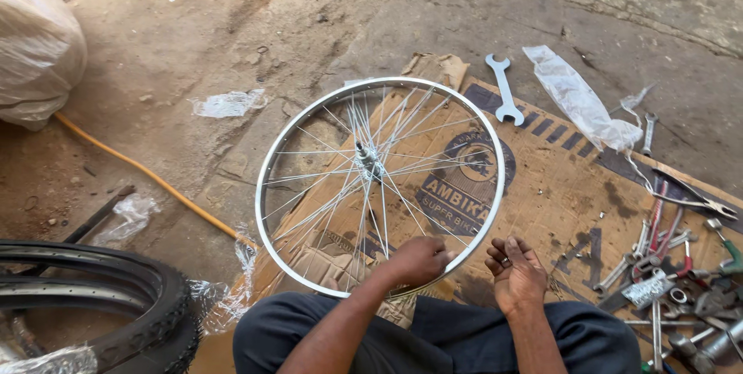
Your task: The person is assembling a bicycle wheel by inserting spokes into the hub and rim. They are sitting on the ground, using their hands to thread the spokes through the rim holes and secure them with nipples. The process involves repetitive insertion and adjustment of the spokes to build the wheel structure.
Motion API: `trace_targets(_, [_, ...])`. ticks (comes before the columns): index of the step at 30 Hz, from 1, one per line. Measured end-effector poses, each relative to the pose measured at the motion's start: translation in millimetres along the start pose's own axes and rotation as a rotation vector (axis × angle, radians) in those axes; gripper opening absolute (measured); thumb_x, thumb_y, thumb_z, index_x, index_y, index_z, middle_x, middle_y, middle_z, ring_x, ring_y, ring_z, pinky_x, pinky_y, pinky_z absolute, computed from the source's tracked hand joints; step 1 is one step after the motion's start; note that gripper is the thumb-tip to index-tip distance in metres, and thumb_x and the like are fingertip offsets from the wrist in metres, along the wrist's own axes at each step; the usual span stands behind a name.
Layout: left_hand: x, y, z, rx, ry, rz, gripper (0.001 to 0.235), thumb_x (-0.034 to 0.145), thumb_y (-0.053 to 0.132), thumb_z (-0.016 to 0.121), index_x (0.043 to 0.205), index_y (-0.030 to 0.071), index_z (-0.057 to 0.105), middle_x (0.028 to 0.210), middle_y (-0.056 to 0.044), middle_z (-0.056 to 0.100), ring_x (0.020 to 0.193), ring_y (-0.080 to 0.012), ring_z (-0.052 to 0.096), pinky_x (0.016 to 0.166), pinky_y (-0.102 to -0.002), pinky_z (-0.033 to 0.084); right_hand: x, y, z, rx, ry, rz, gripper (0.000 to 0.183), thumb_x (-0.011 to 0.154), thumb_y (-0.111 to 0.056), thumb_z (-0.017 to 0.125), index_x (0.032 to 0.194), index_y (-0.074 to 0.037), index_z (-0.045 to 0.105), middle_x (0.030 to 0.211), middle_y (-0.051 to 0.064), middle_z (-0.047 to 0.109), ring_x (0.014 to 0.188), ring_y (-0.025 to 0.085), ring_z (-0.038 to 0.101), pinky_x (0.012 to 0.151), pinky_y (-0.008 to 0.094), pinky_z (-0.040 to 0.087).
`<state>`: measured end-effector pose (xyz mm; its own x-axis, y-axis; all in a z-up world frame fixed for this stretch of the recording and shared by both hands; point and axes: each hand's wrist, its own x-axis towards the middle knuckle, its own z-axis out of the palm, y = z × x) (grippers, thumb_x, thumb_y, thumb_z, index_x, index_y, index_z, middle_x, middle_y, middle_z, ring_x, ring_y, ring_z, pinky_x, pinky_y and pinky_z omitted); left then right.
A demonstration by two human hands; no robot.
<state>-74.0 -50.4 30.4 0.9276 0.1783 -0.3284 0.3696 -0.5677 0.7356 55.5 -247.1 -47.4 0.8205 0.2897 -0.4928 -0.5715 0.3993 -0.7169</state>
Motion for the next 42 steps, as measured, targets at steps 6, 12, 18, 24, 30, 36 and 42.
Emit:
trace_targets(6, [-7.4, 12.7, -9.5, -0.123, -0.084, -0.038, 0.034, 0.107, 0.028, 0.051, 0.106, -0.003, 0.064, 0.101, -0.023, 0.069, 0.093, -0.037, 0.067, 0.086, -0.047, 0.051, 1.4, 0.7, 3.6, 0.053, -0.03, -0.018, 0.01, 0.097, -0.008, 0.067, 0.106, -0.009, 0.063, 0.094, 0.007, 0.069, 0.08, 0.018, 0.066, 0.071, 0.033, 0.058])
trace_targets(12, [-16.2, 18.1, -41.2, -0.683, -0.296, -0.145, 0.025, 0.104, 0.021, 0.054, 0.113, -0.001, 0.06, 0.092, -0.018, 0.066, 0.081, -0.0326, 0.068, 0.069, -0.044, 0.057, -4.0, -3.1, 4.9, 0.039, -0.03, -0.032, 0.008, 0.097, -0.01, 0.07, 0.105, -0.009, 0.067, 0.09, 0.004, 0.066, 0.078, 0.017, 0.064, 0.067, 0.032, 0.055])
trace_targets(18, [-3.2, 5.8, -5.5, -0.022, -0.105, -0.045, 0.036, 0.109, 0.032, 0.057, 0.106, -0.001, 0.069, 0.095, -0.017, 0.067, 0.088, -0.0315, 0.065, 0.08, -0.044, 0.051, 4.9, 7.0, 0.0, 0.024, -0.053, 0.022, 0.007, 0.097, -0.006, 0.071, 0.102, -0.008, 0.068, 0.084, 0.002, 0.064, 0.074, 0.015, 0.061, 0.063, 0.03, 0.051])
trace_targets(24, [-8.5, 1.4, -14.3, -0.158, -0.021, 0.088, 0.035, 0.103, 0.033, 0.054, 0.108, 0.0, 0.066, 0.103, -0.022, 0.069, 0.093, -0.036, 0.065, 0.085, -0.048, 0.051, 1.9, 3.6, 5.3, -0.019, -0.048, 0.042, 0.009, 0.095, -0.008, 0.07, 0.104, -0.007, 0.068, 0.085, 0.002, 0.065, 0.074, 0.016, 0.06, 0.062, 0.031, 0.05])
trace_targets(30, [-9.4, 5.7, -18.2, -0.191, -0.145, 0.004, 0.034, 0.101, 0.034, 0.055, 0.108, 0.002, 0.066, 0.104, -0.02, 0.07, 0.094, -0.0331, 0.066, 0.085, -0.047, 0.052, -2.4, 5.4, 12.0, -0.016, -0.053, 0.046, 0.011, 0.095, -0.009, 0.071, 0.105, -0.007, 0.067, 0.086, 0.002, 0.064, 0.075, 0.016, 0.06, 0.063, 0.031, 0.05])
trace_targets(36, [-23.3, 12.8, -6.1, -0.065, -0.082, -0.178, 0.039, 0.106, 0.037, 0.052, 0.101, 0.002, 0.069, 0.106, -0.023, 0.07, 0.1, -0.0381, 0.067, 0.091, -0.049, 0.05, 3.8, 9.8, 9.7, 0.04, -0.023, 0.013, 0.01, 0.095, -0.008, 0.072, 0.103, -0.009, 0.066, 0.086, 0.003, 0.064, 0.073, 0.016, 0.059, 0.062, 0.03, 0.049])
trace_targets(42, [-57.7, 6.9, 1.2, 0.413, 0.058, -0.275, 0.027, 0.09, 0.024, 0.064, 0.104, 0.004, 0.075, 0.108, -0.021, 0.074, 0.102, -0.036, 0.072, 0.092, -0.048, 0.056, -2.5, 27.9, 3.3, -0.018, -0.06, 0.012, 0.009, 0.096, -0.009, 0.069, 0.105, -0.008, 0.066, 0.083, 0.003, 0.064, 0.071, 0.016, 0.059, 0.06, 0.031, 0.05])
